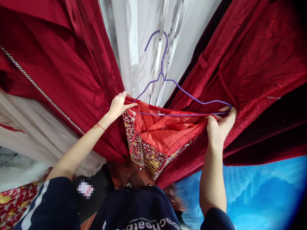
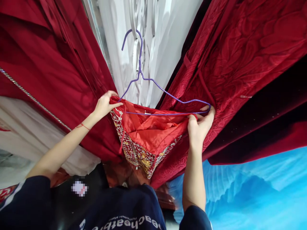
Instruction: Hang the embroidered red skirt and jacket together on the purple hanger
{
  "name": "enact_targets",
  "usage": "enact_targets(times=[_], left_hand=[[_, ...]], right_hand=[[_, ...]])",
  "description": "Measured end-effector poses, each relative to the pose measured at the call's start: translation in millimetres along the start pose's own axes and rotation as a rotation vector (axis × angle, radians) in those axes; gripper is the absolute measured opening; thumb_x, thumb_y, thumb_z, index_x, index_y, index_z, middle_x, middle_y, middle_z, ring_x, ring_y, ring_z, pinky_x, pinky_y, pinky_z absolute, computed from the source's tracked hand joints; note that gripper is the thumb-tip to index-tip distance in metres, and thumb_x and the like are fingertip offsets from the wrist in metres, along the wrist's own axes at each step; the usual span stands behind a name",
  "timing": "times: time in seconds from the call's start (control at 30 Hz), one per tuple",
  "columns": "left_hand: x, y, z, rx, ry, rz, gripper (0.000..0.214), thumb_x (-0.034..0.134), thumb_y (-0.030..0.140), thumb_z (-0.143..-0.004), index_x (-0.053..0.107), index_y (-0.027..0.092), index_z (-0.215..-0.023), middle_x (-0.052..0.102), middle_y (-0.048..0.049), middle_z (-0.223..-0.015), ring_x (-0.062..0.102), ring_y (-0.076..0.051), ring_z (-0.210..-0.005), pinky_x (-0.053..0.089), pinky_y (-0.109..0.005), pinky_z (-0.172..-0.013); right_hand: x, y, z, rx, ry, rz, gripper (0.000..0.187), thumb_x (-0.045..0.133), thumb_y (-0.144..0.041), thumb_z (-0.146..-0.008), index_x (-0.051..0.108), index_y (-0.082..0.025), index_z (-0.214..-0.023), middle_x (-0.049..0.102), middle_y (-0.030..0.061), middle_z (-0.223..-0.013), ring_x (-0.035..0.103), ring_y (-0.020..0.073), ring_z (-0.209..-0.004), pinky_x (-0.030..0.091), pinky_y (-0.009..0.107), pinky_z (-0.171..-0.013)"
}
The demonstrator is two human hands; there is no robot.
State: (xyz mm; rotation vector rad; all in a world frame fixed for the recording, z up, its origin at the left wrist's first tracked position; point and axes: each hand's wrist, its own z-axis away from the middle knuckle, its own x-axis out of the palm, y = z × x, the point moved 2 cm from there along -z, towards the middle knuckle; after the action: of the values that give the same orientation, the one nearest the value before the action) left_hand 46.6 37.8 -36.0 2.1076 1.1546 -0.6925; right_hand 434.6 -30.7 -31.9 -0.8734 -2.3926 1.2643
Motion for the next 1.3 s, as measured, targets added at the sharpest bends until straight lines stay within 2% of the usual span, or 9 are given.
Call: enact_targets(times=[0.1, 0.23, 0.4, 0.6, 0.73, 1.0, 1.07, 1.13, 1.3], left_hand=[[3.5, 4.7, -0.1, -0.020, -0.100, 0.068, 0.048, 0.061, 0.067, -0.084, 0.062, 0.020, -0.079, 0.068, -0.0050, -0.072, 0.064, -0.020, -0.067, 0.041, -0.028, -0.066], [-7.8, 13.3, 0.0, 0.033, -0.023, 0.104, 0.052, 0.056, 0.071, -0.085, 0.058, 0.021, -0.069, 0.059, 0.0010, -0.058, 0.053, -0.014, -0.054, 0.033, -0.026, -0.058], [-27.8, 24.6, 0.4, 0.059, 0.011, 0.044, 0.053, 0.052, 0.071, -0.087, 0.060, 0.022, -0.069, 0.052, 0.0021, -0.052, 0.050, -0.014, -0.050, 0.028, -0.027, -0.055], [-43.4, 33.4, 5.4, 0.057, -0.016, 0.012, 0.056, 0.049, 0.074, -0.087, 0.063, 0.023, -0.070, 0.051, 0.0009, -0.051, 0.048, -0.015, -0.050, 0.024, -0.029, -0.055], [-55.5, 31.4, 6.3, 0.035, 0.001, 0.043, 0.059, 0.039, 0.071, -0.092, 0.063, 0.023, -0.068, 0.052, -0.0003, -0.053, 0.047, -0.014, -0.050, 0.025, -0.029, -0.056], [-88.2, 32.6, -15.0, 0.020, 0.120, 0.016, 0.060, 0.040, 0.067, -0.095, 0.061, 0.021, -0.062, 0.039, 0.0010, -0.049, 0.040, -0.012, -0.050, 0.026, -0.028, -0.057], [-89.3, 37.6, -18.1, 0.023, 0.133, 0.028, 0.062, 0.038, 0.067, -0.096, 0.062, 0.020, -0.063, 0.041, 0.0004, -0.049, 0.042, -0.012, -0.052, 0.028, -0.028, -0.057], [-84.8, 41.1, -18.8, 0.043, 0.090, 0.057, 0.063, 0.040, 0.070, -0.094, 0.065, 0.020, -0.066, 0.046, -0.0001, -0.051, 0.046, -0.012, -0.052, 0.029, -0.028, -0.057], [-65.6, 38.8, -19.7, 0.155, -0.077, 0.006, 0.053, 0.056, 0.070, -0.085, 0.069, 0.021, -0.070, 0.055, -0.0011, -0.051, 0.053, -0.016, -0.052, 0.027, -0.028, -0.054]], right_hand=[[-4.7, 3.2, -2.4, -0.007, -0.014, 0.023, 0.042, 0.057, -0.014, -0.058, 0.035, -0.025, -0.092, 0.040, -0.0015, -0.097, 0.044, 0.0060, -0.062, 0.038, 0.022, -0.056], [-7.5, 13.0, -1.5, -0.022, -0.028, 0.048, 0.040, 0.057, -0.014, -0.061, 0.037, -0.025, -0.093, 0.041, -0.0019, -0.096, 0.045, 0.0066, -0.063, 0.038, 0.022, -0.057], [-3.3, 21.4, 4.6, 0.018, -0.026, 0.095, 0.039, 0.056, -0.017, -0.061, 0.038, -0.025, -0.095, 0.041, -0.0042, -0.089, 0.042, 0.0076, -0.059, 0.035, 0.023, -0.053], [4.8, 17.7, 13.7, 0.045, -0.034, 0.097, 0.042, 0.056, -0.020, -0.060, 0.035, -0.025, -0.095, 0.043, -0.0022, -0.093, 0.042, 0.0083, -0.061, 0.037, 0.026, -0.060], [7.4, 11.4, 14.8, 0.043, -0.044, 0.025, 0.041, 0.057, -0.021, -0.057, 0.035, -0.026, -0.091, 0.038, -0.0026, -0.089, 0.036, 0.0090, -0.061, 0.031, 0.025, -0.054], [11.1, -4.1, 3.1, 0.032, 0.042, -0.003, 0.038, 0.056, -0.017, -0.053, 0.037, -0.026, -0.085, 0.038, -0.0028, -0.086, 0.037, 0.0090, -0.063, 0.031, 0.024, -0.055], [10.2, -3.5, 4.1, -0.009, 0.015, 0.027, 0.036, 0.056, -0.017, -0.055, 0.038, -0.025, -0.086, 0.039, -0.0032, -0.086, 0.038, 0.0085, -0.062, 0.032, 0.025, -0.056], [9.6, 0.2, 8.1, -0.030, -0.047, 0.059, 0.034, 0.056, -0.018, -0.058, 0.040, -0.024, -0.088, 0.040, -0.0037, -0.086, 0.038, 0.0082, -0.060, 0.032, 0.026, -0.057], [12.2, 19.2, 12.6, 0.105, -0.144, -0.019, 0.036, 0.058, -0.022, -0.059, 0.042, -0.025, -0.091, 0.044, -0.0075, -0.079, 0.038, 0.0072, -0.055, 0.031, 0.021, -0.050]])
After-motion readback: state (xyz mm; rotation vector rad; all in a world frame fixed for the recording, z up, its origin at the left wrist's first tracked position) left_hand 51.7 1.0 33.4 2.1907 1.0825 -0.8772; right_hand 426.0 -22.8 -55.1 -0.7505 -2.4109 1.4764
